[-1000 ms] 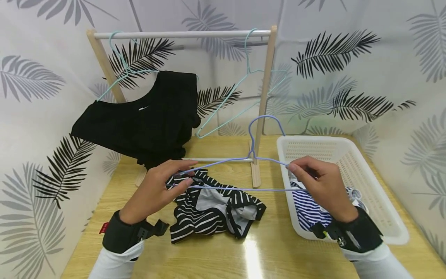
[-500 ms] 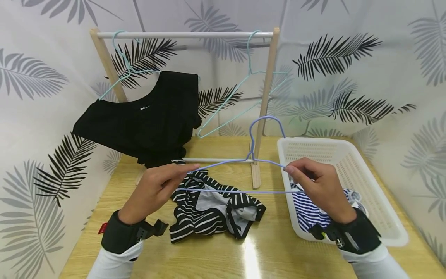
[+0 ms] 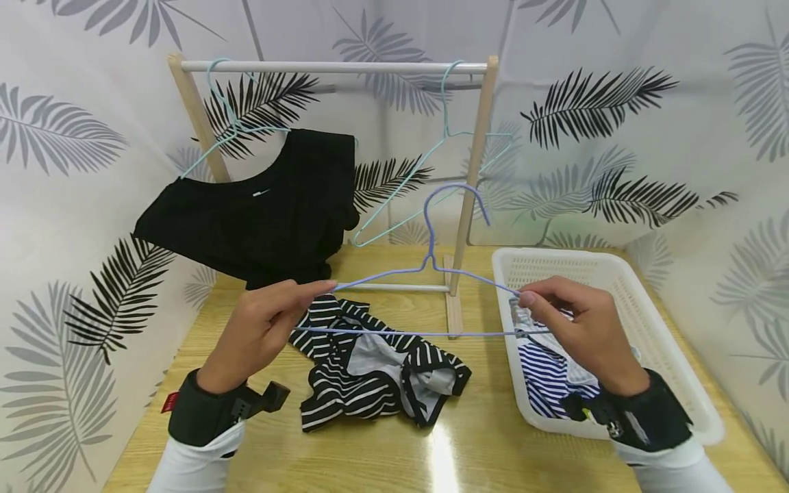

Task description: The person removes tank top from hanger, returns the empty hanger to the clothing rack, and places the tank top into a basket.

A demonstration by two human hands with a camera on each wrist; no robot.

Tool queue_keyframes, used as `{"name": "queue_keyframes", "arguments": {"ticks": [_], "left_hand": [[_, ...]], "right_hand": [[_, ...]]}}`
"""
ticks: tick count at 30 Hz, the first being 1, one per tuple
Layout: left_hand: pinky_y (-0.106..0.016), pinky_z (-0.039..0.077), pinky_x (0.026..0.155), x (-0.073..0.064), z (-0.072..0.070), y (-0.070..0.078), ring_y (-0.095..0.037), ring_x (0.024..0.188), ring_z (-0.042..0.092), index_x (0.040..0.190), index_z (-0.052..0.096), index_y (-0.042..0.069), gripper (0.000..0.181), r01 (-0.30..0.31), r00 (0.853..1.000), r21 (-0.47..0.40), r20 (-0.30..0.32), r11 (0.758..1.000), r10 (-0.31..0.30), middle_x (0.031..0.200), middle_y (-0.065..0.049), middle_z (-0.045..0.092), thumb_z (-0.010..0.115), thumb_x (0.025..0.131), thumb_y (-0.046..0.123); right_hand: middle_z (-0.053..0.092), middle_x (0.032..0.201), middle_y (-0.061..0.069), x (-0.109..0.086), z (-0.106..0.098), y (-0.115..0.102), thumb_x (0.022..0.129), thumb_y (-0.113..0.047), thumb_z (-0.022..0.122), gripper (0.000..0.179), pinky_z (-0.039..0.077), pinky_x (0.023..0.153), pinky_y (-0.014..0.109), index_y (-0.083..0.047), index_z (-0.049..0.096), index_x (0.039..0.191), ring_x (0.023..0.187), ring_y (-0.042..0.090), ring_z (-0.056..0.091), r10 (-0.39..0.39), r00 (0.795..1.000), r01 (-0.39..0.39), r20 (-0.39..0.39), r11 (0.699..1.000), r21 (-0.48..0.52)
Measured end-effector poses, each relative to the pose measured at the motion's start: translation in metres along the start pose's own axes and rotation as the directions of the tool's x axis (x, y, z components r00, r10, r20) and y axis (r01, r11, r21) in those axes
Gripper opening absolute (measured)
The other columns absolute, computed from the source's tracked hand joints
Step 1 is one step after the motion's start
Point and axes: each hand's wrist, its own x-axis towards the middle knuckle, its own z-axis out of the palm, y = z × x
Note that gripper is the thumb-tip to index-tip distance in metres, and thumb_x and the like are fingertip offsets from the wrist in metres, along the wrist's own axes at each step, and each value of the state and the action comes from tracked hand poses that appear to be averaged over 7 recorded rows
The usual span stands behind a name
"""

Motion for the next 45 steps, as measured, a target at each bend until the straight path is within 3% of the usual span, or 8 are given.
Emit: {"name": "queue_keyframes", "arguments": {"ticks": [7,16,24,31,36,41,45], "left_hand": [[-0.019,0.027,0.055,0.008,-0.015,0.002,-0.003,0.057,0.028,0.116,0.069,0.001,0.045,0.003,0.997,0.021,-0.078,1.0,-0.002,0.064,0.006,0.038,0.049,0.084,-0.023],[-0.019,0.024,0.053,0.006,-0.029,0.004,-0.001,0.055,0.025,0.114,0.069,0.0,0.04,0.045,0.993,0.08,-0.116,0.996,-0.035,0.061,0.006,0.033,0.05,0.085,-0.02],[-0.019,0.029,0.058,-0.001,-0.048,-0.003,-0.001,0.06,0.034,0.119,0.068,0.003,0.032,0.102,0.983,0.136,-0.167,0.985,-0.078,0.067,0.004,0.043,0.049,0.095,-0.007],[-0.019,0.026,0.057,0.01,-0.064,0.001,-0.001,0.061,0.034,0.115,0.07,0.0,0.027,0.118,0.963,0.198,-0.26,0.973,-0.064,0.065,0.0,0.042,0.051,0.096,-0.003],[-0.018,0.026,0.056,0.013,-0.074,0.006,-0.001,0.06,0.035,0.115,0.069,-0.001,0.027,0.171,0.943,0.202,-0.318,0.964,-0.1,0.066,-0.001,0.045,0.05,0.095,-0.005],[-0.018,0.024,0.053,0.014,-0.081,0.009,-0.002,0.059,0.035,0.116,0.069,0.0,0.027,0.239,0.914,0.186,-0.375,0.953,-0.156,0.068,0.001,0.046,0.05,0.096,-0.003],[-0.018,0.024,0.052,0.016,-0.083,0.01,-0.002,0.058,0.036,0.115,0.069,0.0,0.026,0.272,0.891,0.165,-0.415,0.948,-0.183,0.068,0.003,0.047,0.051,0.096,-0.002]], "right_hand": [[0.069,0.082,0.003,-0.001,-0.015,0.006,0.088,-0.002,0.068,0.009,0.046,0.066,0.012,-0.006,0.072,0.095,0.07,0.003,0.061,0.047,0.998,-0.048,-0.034,0.998,-0.045],[0.068,0.082,0.003,-0.006,-0.021,0.012,0.087,0.005,0.065,0.016,0.045,0.056,0.013,-0.006,0.073,0.097,0.067,0.003,0.06,0.08,0.995,-0.083,-0.067,0.996,-0.036],[0.068,0.085,0.004,-0.004,-0.022,0.015,0.088,0.007,0.063,0.016,0.046,0.054,0.014,-0.003,0.072,0.095,0.066,0.009,0.062,0.097,0.993,-0.099,-0.068,0.995,-0.023],[0.069,0.086,0.003,0.003,-0.015,0.022,0.088,0.005,0.065,0.016,0.046,0.054,0.015,-0.006,0.072,0.098,0.067,0.008,0.061,0.084,0.996,-0.084,-0.017,0.996,-0.018],[0.068,0.087,0.0,0.014,-0.007,0.026,0.088,-0.001,0.067,0.015,0.046,0.055,0.015,-0.011,0.072,0.099,0.069,0.004,0.058,0.095,0.995,-0.094,0.031,0.995,-0.042],[0.07,0.092,-0.004,0.025,0.001,0.029,0.089,-0.011,0.069,0.015,0.047,0.063,0.015,-0.014,0.072,0.103,0.075,0.002,0.059,0.068,0.996,-0.059,0.062,0.988,-0.141],[0.07,0.098,-0.002,0.036,0.008,0.034,0.086,-0.016,0.073,0.021,0.051,0.072,0.025,-0.012,0.071,0.107,0.086,0.009,0.063,-0.004,0.994,0.027,0.106,0.975,-0.223]]}}
